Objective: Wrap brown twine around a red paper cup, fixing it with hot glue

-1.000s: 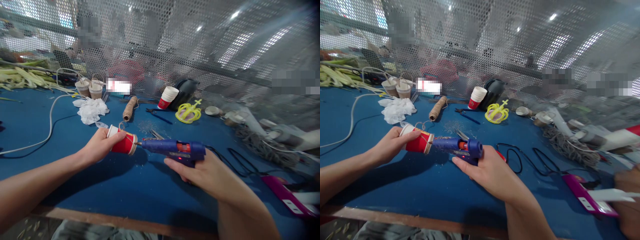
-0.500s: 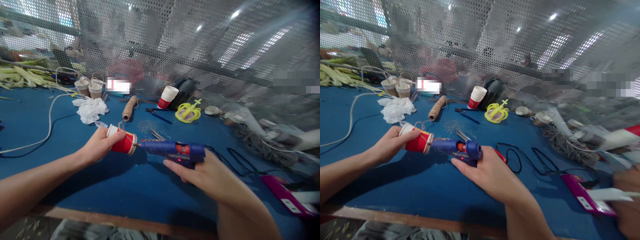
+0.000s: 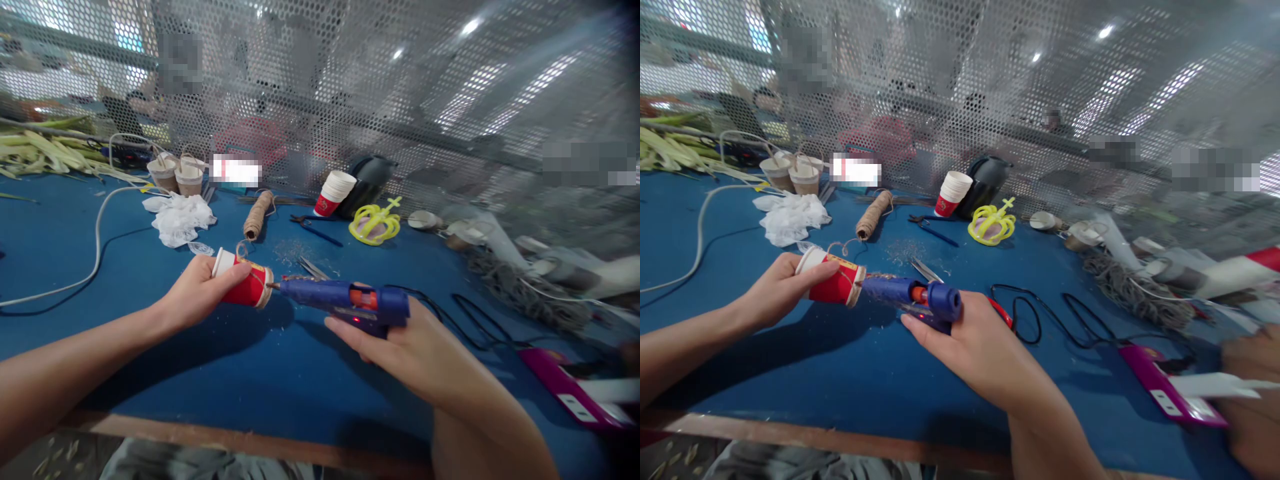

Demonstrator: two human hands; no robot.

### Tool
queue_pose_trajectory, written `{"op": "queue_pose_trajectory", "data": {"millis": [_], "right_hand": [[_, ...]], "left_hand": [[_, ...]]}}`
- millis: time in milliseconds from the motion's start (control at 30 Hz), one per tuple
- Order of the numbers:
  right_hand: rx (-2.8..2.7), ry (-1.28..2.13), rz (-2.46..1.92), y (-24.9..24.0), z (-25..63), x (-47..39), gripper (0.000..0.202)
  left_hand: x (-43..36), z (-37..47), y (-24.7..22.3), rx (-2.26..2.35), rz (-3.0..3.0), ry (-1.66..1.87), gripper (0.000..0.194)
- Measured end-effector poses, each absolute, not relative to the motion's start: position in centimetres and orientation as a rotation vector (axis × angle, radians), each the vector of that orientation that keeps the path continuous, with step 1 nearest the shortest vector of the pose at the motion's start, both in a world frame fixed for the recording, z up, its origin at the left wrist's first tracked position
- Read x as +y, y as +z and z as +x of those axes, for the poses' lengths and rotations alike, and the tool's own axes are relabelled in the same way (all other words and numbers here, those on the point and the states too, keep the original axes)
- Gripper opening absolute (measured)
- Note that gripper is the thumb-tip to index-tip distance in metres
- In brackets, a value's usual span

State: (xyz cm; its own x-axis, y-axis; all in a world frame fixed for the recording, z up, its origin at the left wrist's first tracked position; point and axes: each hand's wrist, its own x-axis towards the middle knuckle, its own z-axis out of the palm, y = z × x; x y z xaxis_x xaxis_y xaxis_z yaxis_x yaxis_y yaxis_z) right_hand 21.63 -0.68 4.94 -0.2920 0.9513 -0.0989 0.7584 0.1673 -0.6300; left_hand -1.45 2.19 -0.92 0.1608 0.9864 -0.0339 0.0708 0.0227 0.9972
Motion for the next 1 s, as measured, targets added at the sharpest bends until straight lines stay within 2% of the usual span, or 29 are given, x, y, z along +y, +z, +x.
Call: {"op": "queue_pose_trajectory", "data": {"millis": [433, 1000], "right_hand": [[-2.167, 0.802, -1.599, 4.9, 21.9, -0.8, 0.024], [-2.127, 0.745, -1.683, 5.7, 21.6, -0.8, 0.024]], "left_hand": [[1.5, -1.5, -0.5, 1.133, 1.658, 1.038, 0.031], [1.1, -1.6, -0.5, 1.116, 1.982, 1.104, 0.037]]}}
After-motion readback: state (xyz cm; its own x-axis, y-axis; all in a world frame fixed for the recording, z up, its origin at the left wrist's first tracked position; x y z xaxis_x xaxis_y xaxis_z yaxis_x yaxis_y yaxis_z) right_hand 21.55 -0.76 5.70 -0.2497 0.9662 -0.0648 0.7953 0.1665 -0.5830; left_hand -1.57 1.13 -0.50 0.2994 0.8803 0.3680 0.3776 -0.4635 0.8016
